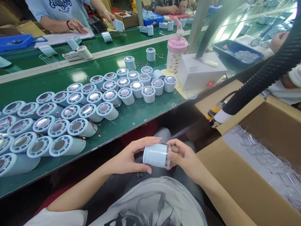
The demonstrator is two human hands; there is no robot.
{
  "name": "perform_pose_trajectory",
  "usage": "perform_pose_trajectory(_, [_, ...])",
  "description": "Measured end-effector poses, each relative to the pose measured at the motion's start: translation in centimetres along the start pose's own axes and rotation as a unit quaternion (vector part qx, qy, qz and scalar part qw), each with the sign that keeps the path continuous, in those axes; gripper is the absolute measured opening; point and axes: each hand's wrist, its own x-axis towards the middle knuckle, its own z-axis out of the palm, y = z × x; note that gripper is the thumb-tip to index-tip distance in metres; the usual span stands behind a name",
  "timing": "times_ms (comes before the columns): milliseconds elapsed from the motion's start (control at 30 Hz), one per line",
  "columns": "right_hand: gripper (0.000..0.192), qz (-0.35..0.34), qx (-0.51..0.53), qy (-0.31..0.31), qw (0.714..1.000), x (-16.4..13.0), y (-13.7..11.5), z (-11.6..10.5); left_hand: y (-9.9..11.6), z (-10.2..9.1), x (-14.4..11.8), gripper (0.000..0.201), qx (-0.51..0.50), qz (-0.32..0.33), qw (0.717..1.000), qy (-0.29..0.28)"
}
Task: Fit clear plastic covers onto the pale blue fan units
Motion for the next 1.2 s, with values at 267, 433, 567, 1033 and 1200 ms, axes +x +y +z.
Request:
perform_pose_trajectory(267, [0.051, 0.072, 0.031, -0.002, 0.997, 0.1, 0.1, 0.7, -0.3, 0.0, 0.1, 0.079, -0.009, 0.021, 1.000, -0.011])
perform_pose_trajectory(433, [0.062, 0.148, 0.066, -0.014, 0.987, 0.3, 0.1, 1.1, -0.6, 0.1, 0.1, 0.078, -0.031, 0.036, 0.999, -0.012])
perform_pose_trajectory(567, [0.065, 0.212, 0.078, -0.045, 0.973, 0.5, -0.4, 1.3, -0.5, 0.1, 0.1, 0.076, -0.030, 0.027, 0.999, -0.012])
perform_pose_trajectory(1033, [0.061, -0.372, -0.380, 0.002, 0.847, -0.7, 1.1, -0.3, 1.3, 0.6, -0.3, 0.060, -0.128, -0.124, 0.984, 0.027])
perform_pose_trajectory(1200, [0.056, -0.203, -0.230, -0.038, 0.951, -1.1, 0.6, 0.0, 1.2, 0.0, -0.3, 0.075, -0.137, -0.114, 0.984, -0.018])
